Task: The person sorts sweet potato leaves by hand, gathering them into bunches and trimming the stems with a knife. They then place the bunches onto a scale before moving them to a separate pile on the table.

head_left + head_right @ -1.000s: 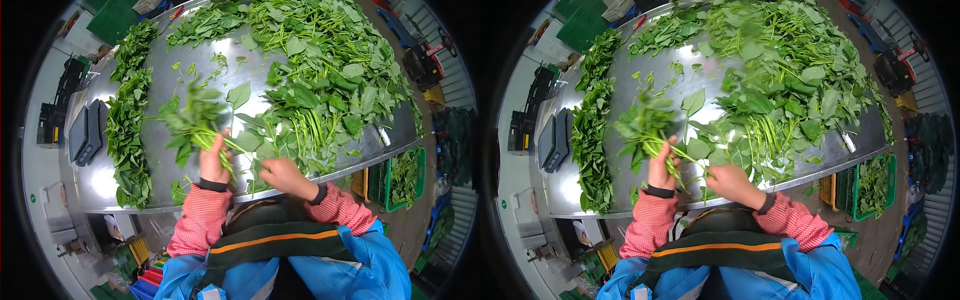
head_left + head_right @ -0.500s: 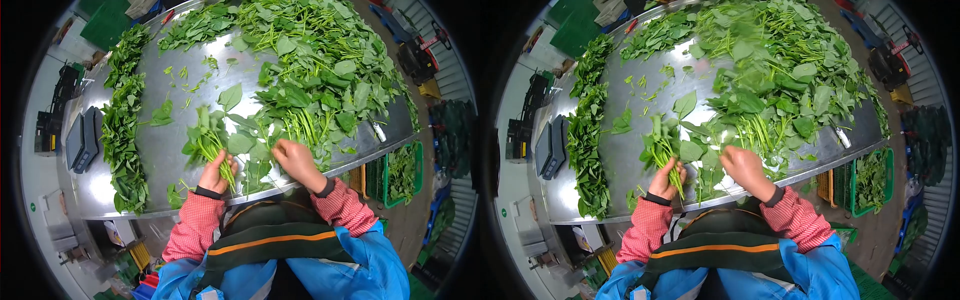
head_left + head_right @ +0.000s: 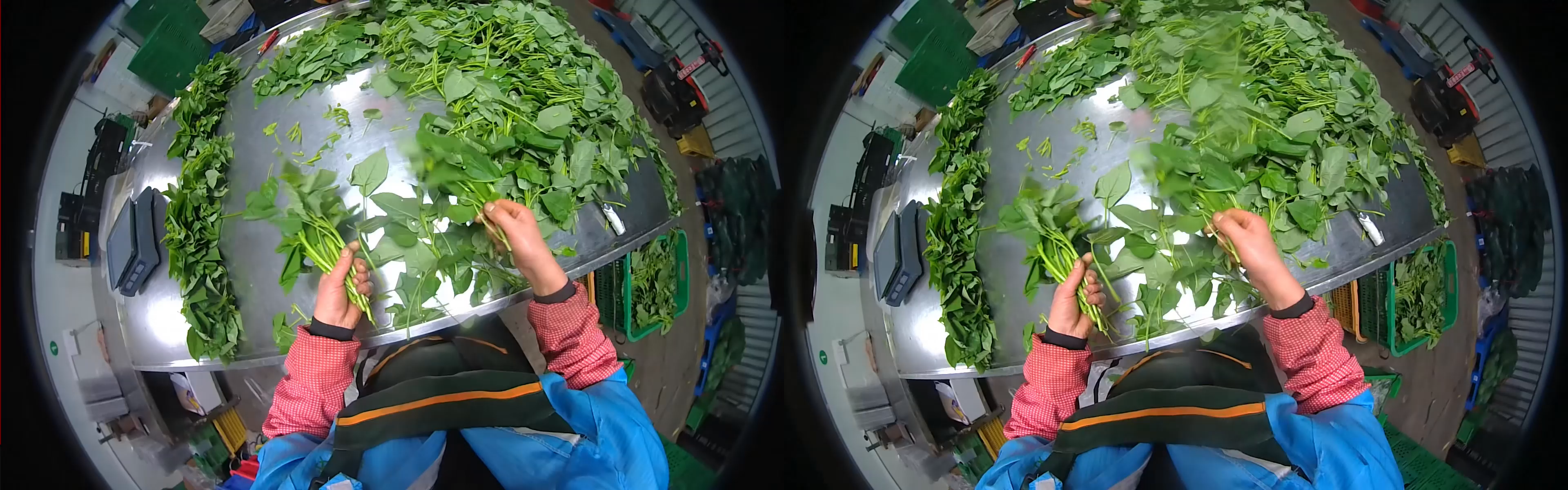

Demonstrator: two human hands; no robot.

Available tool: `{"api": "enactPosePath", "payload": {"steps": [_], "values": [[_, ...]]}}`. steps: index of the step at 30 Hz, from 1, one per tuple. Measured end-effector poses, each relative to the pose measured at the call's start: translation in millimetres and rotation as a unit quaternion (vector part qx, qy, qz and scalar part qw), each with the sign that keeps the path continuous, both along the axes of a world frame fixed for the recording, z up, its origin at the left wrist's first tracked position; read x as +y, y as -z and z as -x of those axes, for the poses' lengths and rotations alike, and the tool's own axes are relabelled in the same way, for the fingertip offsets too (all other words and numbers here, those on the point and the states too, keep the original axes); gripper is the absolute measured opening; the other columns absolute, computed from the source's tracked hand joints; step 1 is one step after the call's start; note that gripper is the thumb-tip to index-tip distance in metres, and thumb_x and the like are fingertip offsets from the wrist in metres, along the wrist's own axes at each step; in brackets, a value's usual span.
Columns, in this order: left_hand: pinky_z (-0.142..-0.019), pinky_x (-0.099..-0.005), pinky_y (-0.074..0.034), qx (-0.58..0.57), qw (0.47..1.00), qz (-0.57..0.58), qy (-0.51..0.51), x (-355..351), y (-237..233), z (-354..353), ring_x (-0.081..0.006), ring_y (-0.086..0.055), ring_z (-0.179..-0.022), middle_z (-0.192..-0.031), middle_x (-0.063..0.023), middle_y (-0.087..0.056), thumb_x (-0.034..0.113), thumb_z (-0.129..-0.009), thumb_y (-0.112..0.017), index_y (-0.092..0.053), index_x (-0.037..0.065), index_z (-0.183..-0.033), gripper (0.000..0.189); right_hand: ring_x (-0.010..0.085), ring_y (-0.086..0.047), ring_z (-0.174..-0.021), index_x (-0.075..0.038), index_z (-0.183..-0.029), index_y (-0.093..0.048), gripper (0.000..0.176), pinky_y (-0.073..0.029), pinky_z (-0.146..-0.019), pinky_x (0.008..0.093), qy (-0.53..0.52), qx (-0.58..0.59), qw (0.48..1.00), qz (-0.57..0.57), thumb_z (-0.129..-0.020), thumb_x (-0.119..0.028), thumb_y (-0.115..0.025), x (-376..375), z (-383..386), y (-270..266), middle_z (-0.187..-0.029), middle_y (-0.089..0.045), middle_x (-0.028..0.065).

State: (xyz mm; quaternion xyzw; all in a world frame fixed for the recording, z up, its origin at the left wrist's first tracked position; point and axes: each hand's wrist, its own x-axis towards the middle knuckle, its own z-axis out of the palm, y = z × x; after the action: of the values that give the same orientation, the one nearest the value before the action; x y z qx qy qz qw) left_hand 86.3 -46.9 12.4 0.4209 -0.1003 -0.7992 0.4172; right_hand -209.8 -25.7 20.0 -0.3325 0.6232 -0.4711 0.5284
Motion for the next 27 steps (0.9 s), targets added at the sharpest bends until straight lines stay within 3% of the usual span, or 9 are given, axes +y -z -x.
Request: {"api": "enactPosePath", "payload": {"steps": [2, 4, 7, 8, 12, 16, 19, 23, 27], "values": [[-0.048, -0.0178, -0.036, -0.02, 0.999, 0.022, -0.017, -0.8, -5.4, 7.0, -0.0046, -0.042, -0.057, -0.075, 0.0004, -0.051, 0.024, -0.093, -0.058, -0.055, 0.008, -0.104, 0.02, 0.0065, -0.043, -0.059, 0.002, -0.085, -0.063, 0.024, -0.036, -0.052, 0.0251, 0.001, 0.07, 0.997, 0.03, -0.087, -0.022, -0.06, 4.5, -0.7, 37.9, -0.066, -0.053, -0.0034], [-0.048, -0.0183, -0.037, -0.028, 0.999, 0.038, -0.025, -2.1, -6.8, 12.1, -0.0051, -0.042, -0.057, -0.074, -0.0005, -0.052, 0.024, -0.093, -0.059, -0.054, 0.008, -0.1, 0.018, 0.0062, -0.042, -0.055, 0.001, -0.094, -0.062, 0.02, -0.035, -0.05, 0.0238, 0.006, 0.08, 0.995, 0.051, -0.084, -0.017, -0.064, 7.8, -12.8, 37.4, -0.061, -0.048, -0.0046], [-0.048, -0.0194, -0.038, -0.055, 0.996, 0.064, -0.03, 3.2, -7.4, 16.8, -0.0065, -0.045, -0.058, -0.076, -0.0038, -0.055, 0.021, -0.091, -0.06, -0.051, 0.008, -0.095, 0.016, 0.0074, -0.041, -0.05, -0.002, -0.098, -0.061, 0.021, -0.034, -0.047, 0.0245, 0.005, 0.197, 0.975, 0.102, -0.082, -0.015, -0.066, 10.2, -24.8, 27.1, -0.056, -0.045, -0.0027], [-0.048, -0.0198, -0.039, -0.065, 0.995, 0.071, -0.029, 2.2, -9.1, 19.6, -0.0069, -0.046, -0.058, -0.076, -0.005, -0.056, 0.019, -0.091, -0.06, -0.051, 0.007, -0.095, 0.016, 0.013, -0.045, -0.047, -0.004, -0.092, -0.06, 0.018, -0.036, -0.045, 0.0284, 0.01, 0.267, 0.956, 0.118, -0.08, -0.016, -0.066, 10.7, -31.2, 19.6, -0.054, -0.046, 0.0027], [-0.05, -0.0199, -0.04, -0.084, 0.991, 0.107, -0.01, 6.4, -19.8, 41.4, -0.0073, -0.048, -0.06, -0.087, -0.01, -0.062, 0.012, -0.089, -0.062, -0.051, 0.006, -0.094, 0.013, 0.025, -0.055, -0.052, -0.006, -0.081, -0.055, 0.015, -0.041, -0.046, 0.0345, -0.04, 0.445, 0.879, 0.165, -0.076, -0.015, -0.066, 17.0, -55.6, -3.7, -0.058, -0.053, 0.0069], [-0.05, -0.0204, -0.041, -0.101, 0.988, 0.12, 0.009, 5.7, -8.4, 61.9, -0.0078, -0.051, -0.061, -0.09, -0.01, -0.064, 0.006, -0.086, -0.063, -0.052, 0.005, -0.094, 0.014, 0.0226, -0.056, -0.057, -0.009, -0.072, -0.048, 0.017, -0.043, -0.048, 0.0335, -0.119, 0.542, 0.766, 0.326, -0.071, -0.012, -0.065, 19.2, -81.6, -6.3, -0.063, -0.051, 0.0053], [-0.049, -0.021, -0.04, -0.105, 0.989, 0.107, -0.013, 4.1, -2.2, 65.0, -0.0089, -0.051, -0.059, -0.086, -0.0098, -0.063, 0.004, -0.085, -0.063, -0.051, 0.005, -0.094, 0.014, 0.0234, -0.055, -0.056, -0.008, -0.072, -0.048, 0.017, -0.044, -0.048, 0.0346, -0.14, 0.527, 0.763, 0.347, -0.071, -0.012, -0.065, 20.2, -93.6, -11.4, -0.063, -0.052, 0.0055], [-0.049, -0.0202, -0.041, -0.116, 0.979, 0.131, -0.108, -16.9, -6.0, 39.7, -0.0084, -0.05, -0.058, -0.083, -0.0097, -0.061, 0.004, -0.086, -0.063, -0.049, 0.005, -0.094, 0.016, 0.0284, -0.057, -0.053, -0.007, -0.071, -0.05, 0.015, -0.044, -0.047, 0.0394, -0.185, 0.498, 0.802, 0.273, -0.076, -0.014, -0.062, 34.1, -73.7, 9.3, -0.059, -0.054, 0.0098], [-0.052, -0.0195, -0.044, -0.098, 0.986, 0.095, -0.094, -25.9, -7.4, 20.0, -0.0068, -0.049, -0.06, -0.089, -0.0076, -0.061, 0.008, -0.09, -0.059, -0.051, 0.005, -0.094, 0.01, 0.0322, -0.058, -0.052, -0.006, -0.072, -0.053, 0.017, -0.045, -0.046, 0.0424, -0.289, 0.431, 0.826, 0.221, -0.083, -0.018, -0.058, 47.6, -65.6, 15.0, -0.057, -0.056, 0.0123]]}}
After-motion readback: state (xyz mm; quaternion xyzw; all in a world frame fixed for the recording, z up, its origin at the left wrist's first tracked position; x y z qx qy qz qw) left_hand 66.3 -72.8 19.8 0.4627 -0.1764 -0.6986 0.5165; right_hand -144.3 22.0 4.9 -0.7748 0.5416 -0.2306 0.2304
